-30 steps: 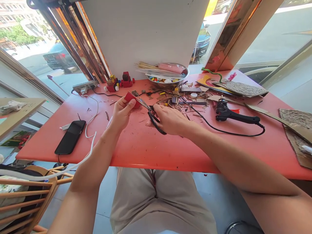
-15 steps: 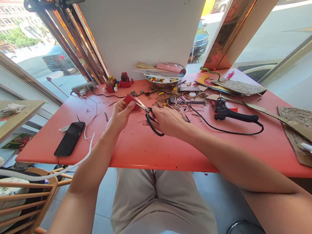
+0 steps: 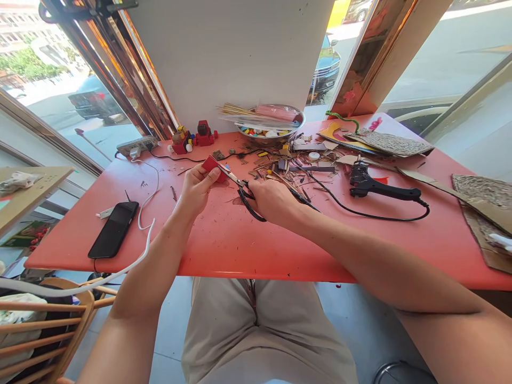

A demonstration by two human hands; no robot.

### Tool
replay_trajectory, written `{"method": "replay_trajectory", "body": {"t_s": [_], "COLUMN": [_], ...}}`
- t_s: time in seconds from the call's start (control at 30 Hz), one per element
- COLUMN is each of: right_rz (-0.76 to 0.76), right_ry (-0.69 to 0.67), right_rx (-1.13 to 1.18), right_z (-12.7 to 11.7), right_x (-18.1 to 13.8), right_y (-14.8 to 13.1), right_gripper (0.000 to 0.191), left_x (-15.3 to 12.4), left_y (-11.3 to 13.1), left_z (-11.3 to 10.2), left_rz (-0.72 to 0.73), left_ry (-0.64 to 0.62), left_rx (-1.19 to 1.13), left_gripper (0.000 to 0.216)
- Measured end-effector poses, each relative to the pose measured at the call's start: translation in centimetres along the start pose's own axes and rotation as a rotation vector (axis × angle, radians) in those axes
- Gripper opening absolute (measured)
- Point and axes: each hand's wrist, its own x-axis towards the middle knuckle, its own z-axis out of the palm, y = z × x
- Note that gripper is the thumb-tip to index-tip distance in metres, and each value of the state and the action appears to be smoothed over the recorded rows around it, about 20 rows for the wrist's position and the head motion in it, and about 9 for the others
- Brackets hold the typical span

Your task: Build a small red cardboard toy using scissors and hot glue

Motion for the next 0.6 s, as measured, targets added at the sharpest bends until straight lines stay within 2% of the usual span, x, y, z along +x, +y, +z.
{"method": "replay_trajectory", "body": {"t_s": [0.1,0.3,0.6], "right_rz": [0.009,-0.007,0.006], "right_ry": [-0.007,0.037,0.020], "right_rx": [-0.001,0.005,-0.024], "right_z": [0.0,0.2,0.4], "right_x": [0.0,-0.4,0.0], "right_y": [0.1,0.0,0.0], "right_gripper": [0.040,0.062,0.059], "left_x": [0.0,-0.5,-0.7], "left_y": [0.1,0.3,0.2], "left_z": [0.0,0.7,0.7], "left_rz": [-0.004,-0.015,-0.043], "left_ry": [-0.001,-0.065,-0.070], "left_rx": [0.003,0.013,0.029], "left_gripper": [0.060,0.061,0.060]}}
